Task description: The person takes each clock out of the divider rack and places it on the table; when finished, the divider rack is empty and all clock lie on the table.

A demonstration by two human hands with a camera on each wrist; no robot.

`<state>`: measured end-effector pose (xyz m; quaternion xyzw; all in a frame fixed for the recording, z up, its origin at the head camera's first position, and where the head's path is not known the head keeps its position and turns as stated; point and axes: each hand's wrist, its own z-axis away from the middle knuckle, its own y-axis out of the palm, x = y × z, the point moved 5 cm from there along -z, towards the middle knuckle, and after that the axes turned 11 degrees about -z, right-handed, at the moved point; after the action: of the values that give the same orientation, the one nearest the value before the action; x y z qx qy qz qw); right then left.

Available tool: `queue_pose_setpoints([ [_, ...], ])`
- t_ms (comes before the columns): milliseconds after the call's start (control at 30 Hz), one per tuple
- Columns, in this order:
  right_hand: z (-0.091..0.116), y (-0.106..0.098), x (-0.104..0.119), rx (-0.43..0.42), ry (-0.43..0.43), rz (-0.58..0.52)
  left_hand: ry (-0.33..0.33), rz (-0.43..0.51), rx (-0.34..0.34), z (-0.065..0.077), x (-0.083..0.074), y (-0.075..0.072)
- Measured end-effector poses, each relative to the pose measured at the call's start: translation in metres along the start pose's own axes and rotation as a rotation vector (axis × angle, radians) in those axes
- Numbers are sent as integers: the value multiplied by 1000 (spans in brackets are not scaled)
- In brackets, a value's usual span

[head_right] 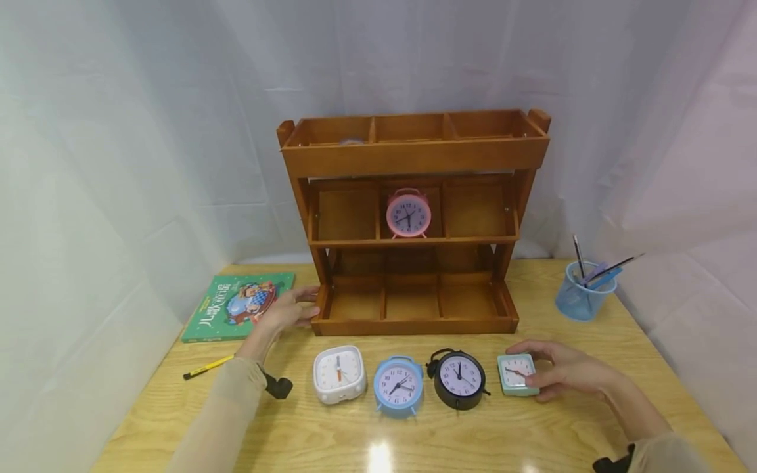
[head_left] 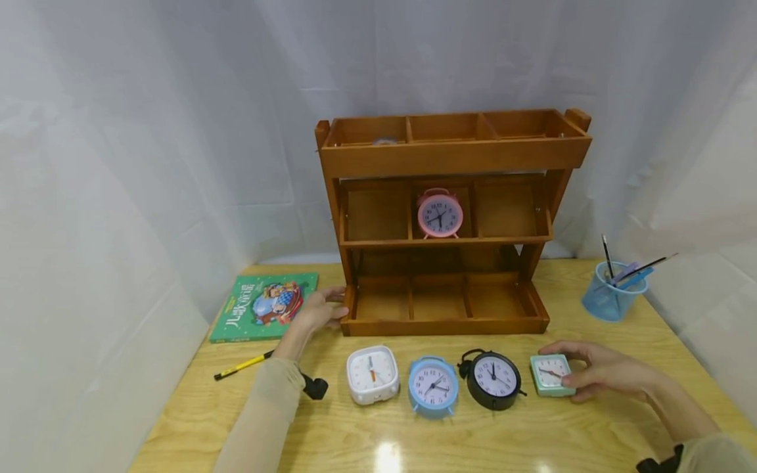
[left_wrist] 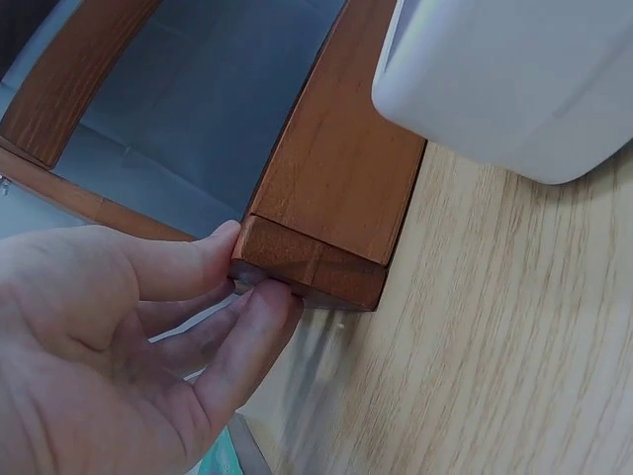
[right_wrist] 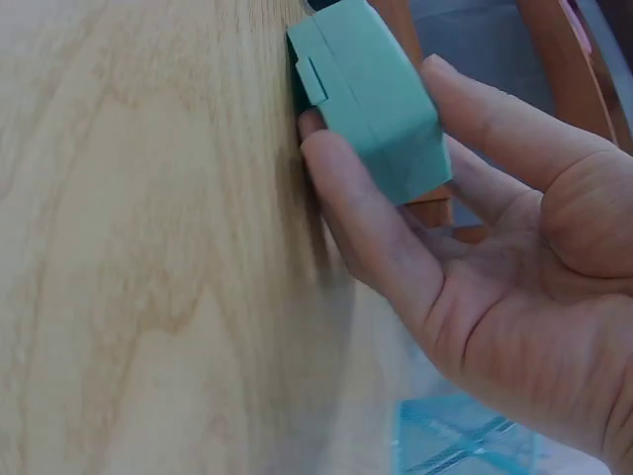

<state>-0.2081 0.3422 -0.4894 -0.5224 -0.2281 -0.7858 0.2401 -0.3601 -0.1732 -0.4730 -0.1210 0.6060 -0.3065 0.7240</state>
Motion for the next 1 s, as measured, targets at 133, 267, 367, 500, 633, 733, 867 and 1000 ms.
queue_pose_setpoints([
  [133, -2, 5, 6, -27, -58, 170, 18, 2, -7, 0, 0, -1],
  [267, -5, 12, 11, -34, -154, 323, 15, 3, -18, -2, 3, 0],
  [367, -6, 16, 11, -20, -183, 335, 7, -2, -24, -1, 3, 0],
  [500, -6, 17, 8, 3, -192, 319, 0, -7, -26, 0, 2, 1],
  [633, -4, 18, 10, -51, -180, 399, -5, -6, -16, 1, 2, 2],
  [733, -1, 20, 23, -173, -207, 579, -6, 0, -6, 1, 2, 2],
  [867, -5, 27, 54, -369, -276, 792, -2, 1, 0, 0, 2, 2],
  [1000, -17, 42, 89, -501, -384, 959, 4, -7, 3, 0, 2, 2],
])
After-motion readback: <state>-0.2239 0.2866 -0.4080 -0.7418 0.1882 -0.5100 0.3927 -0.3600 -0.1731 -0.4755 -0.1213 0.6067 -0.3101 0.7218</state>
